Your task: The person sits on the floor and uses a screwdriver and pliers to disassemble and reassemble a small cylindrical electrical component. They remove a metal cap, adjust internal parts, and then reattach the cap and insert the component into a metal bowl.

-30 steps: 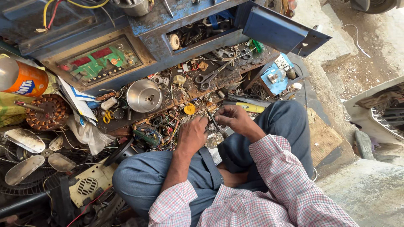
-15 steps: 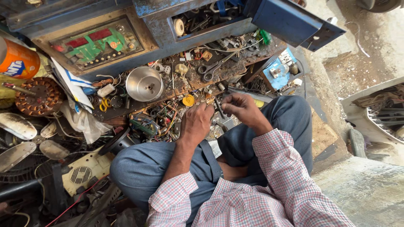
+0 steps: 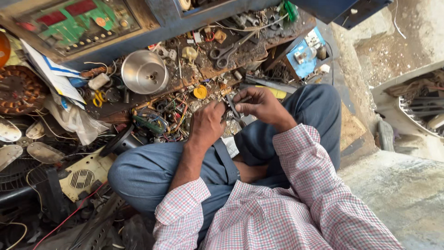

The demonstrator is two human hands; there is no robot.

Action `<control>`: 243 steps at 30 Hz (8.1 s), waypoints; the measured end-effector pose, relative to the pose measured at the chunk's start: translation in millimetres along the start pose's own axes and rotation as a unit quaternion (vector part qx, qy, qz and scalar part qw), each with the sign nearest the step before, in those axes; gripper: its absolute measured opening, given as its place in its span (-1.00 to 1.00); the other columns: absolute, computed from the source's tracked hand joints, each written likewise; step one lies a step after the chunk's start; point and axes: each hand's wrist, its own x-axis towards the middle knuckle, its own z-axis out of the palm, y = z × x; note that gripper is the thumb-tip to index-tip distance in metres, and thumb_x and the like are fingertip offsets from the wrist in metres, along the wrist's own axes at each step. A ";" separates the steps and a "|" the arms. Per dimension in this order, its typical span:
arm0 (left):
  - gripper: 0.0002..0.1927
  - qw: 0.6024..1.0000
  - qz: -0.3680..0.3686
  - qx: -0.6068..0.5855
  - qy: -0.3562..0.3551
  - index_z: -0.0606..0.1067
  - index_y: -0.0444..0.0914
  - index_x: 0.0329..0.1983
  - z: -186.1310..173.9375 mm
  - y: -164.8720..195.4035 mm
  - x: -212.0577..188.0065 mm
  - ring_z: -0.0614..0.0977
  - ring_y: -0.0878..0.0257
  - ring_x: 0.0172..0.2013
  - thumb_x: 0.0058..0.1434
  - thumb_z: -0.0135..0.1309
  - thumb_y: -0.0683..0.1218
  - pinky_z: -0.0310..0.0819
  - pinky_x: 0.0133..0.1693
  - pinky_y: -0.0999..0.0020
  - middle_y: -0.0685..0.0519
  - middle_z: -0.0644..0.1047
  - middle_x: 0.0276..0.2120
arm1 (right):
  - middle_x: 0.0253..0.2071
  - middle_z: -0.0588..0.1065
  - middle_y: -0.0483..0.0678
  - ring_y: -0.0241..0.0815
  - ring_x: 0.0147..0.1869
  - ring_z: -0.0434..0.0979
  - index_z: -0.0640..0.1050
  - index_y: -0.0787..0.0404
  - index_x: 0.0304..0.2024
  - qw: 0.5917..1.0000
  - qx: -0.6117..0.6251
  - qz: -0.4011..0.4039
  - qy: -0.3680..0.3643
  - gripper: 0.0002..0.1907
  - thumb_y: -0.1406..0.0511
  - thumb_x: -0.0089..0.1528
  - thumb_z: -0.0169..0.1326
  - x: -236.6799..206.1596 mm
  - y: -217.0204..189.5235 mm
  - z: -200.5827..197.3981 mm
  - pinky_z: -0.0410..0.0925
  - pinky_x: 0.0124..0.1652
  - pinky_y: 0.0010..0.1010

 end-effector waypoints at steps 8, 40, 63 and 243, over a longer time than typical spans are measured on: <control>-0.71 0.998 0.043 0.055 -0.007 0.47 -0.32 -0.23 -2.9 9.2 16.9 0.66 -0.03 -0.23 0.04 0.33 -0.23 0.56 -0.20 0.07 -0.13 0.54 -0.27 | -0.24 0.55 -0.20 -0.45 -0.20 0.49 0.59 0.27 -0.07 0.999 -0.020 -0.027 0.012 -0.78 0.31 0.28 0.27 -3.4 -13.5 -7.7 0.39 -0.22 -0.57; -0.72 0.987 -0.119 -0.082 0.071 0.49 -0.33 -0.29 4.7 10.8 8.4 0.61 -0.21 -0.22 0.01 0.28 -0.11 0.49 -0.20 -0.06 -0.20 0.58 -0.26 | -0.13 0.52 0.24 0.18 -0.06 0.47 0.57 0.34 -0.05 0.714 -0.551 -0.167 0.397 -0.74 0.28 0.30 0.13 106.8 -123.8 -113.0 0.35 -0.09 -0.05; -0.68 0.901 -0.080 -0.402 0.140 0.58 -0.29 -0.16 14.8 40.6 -10.6 0.54 0.31 -0.43 0.00 0.30 -0.14 0.48 -0.31 0.34 0.14 0.58 -0.39 | -0.33 0.46 -0.07 -0.23 -0.27 0.51 0.48 0.46 -0.07 0.934 0.252 -0.250 0.033 -0.82 0.40 0.57 0.11 -249.8 -101.2 -33.6 0.39 -0.28 -0.41; -0.70 0.837 0.070 -0.538 -0.073 0.51 -0.27 -0.09 41.3 63.7 -50.0 0.59 0.41 -0.42 0.15 0.28 -0.11 0.57 -0.33 0.43 0.12 0.56 -0.39 | -0.72 0.30 -0.13 -0.33 -0.72 0.23 0.55 0.34 -0.27 0.972 -0.027 0.219 0.080 -0.54 0.10 0.43 -0.14 -222.2 -61.2 28.5 0.19 -0.69 -0.46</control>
